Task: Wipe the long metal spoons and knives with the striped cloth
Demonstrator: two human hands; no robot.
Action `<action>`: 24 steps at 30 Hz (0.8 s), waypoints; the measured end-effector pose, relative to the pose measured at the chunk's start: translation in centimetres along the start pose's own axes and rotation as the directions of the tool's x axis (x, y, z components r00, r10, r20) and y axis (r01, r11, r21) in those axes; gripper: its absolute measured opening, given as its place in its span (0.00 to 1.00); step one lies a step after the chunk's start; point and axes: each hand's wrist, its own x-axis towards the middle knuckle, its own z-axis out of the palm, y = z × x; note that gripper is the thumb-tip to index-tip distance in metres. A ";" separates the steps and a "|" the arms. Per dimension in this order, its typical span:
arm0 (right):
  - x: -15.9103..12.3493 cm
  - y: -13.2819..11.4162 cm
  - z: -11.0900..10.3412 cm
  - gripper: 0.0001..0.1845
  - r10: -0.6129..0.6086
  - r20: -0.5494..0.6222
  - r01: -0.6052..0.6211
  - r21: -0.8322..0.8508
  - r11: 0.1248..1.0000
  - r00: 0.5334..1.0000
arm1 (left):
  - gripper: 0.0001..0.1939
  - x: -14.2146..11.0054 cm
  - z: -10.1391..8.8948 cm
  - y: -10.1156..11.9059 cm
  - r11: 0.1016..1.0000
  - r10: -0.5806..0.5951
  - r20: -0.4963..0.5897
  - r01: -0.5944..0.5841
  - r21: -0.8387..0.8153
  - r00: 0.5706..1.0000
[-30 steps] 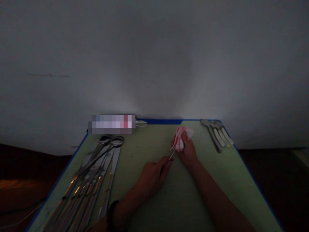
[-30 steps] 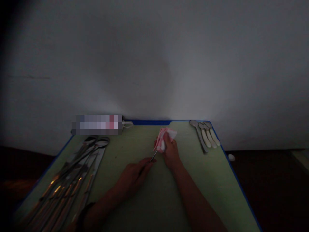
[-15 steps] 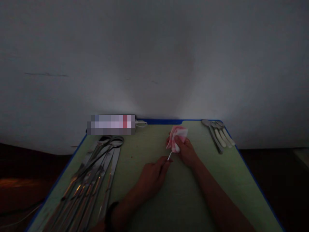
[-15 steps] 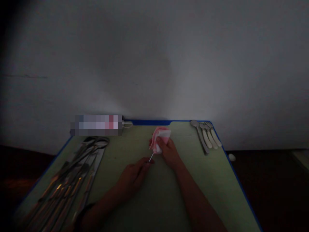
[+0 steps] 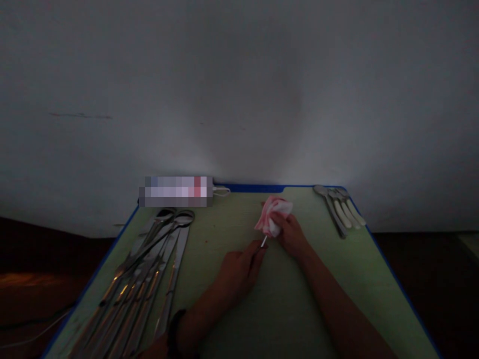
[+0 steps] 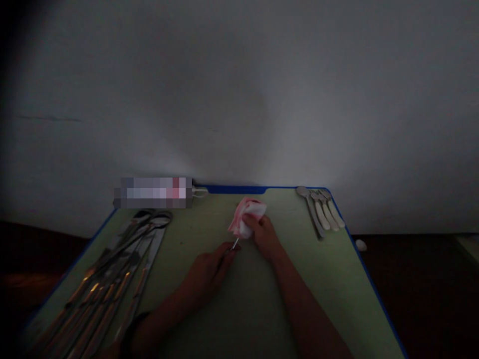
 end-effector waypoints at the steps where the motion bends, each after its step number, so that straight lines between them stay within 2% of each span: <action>1: -0.1 0.0 0.1 0.08 -0.004 -0.012 0.004 -0.036 0.999 1.000 | 0.16 0.0 0.1 0.0 1.000 0.006 0.002 -0.006 0.027 1.000; 5: -0.1 -0.4 0.5 0.12 -0.076 -0.131 0.047 -0.211 0.976 0.989 | 0.17 0.0 0.2 -0.1 0.996 0.013 0.004 -0.013 0.091 1.000; 7: 0.0 -0.5 0.8 0.14 -0.111 -0.188 0.063 -0.245 0.967 0.976 | 0.18 0.0 0.3 -0.2 0.993 0.016 0.000 -0.016 0.117 1.000; 14: -0.3 0.1 1.1 0.19 -0.108 -0.279 0.081 -0.107 0.991 0.954 | 0.17 0.0 0.8 -0.2 0.987 0.048 0.002 -0.047 0.156 0.999; 20: -0.2 0.2 0.9 0.18 -0.094 -0.254 0.091 -0.025 0.996 0.963 | 0.17 -0.1 0.2 0.1 0.998 0.053 -0.018 -0.052 0.045 0.998; 24: 0.3 0.4 0.2 0.15 -0.059 -0.116 0.056 -0.028 0.998 0.991 | 0.17 0.0 -0.1 0.3 0.999 0.032 -0.014 -0.031 0.023 0.999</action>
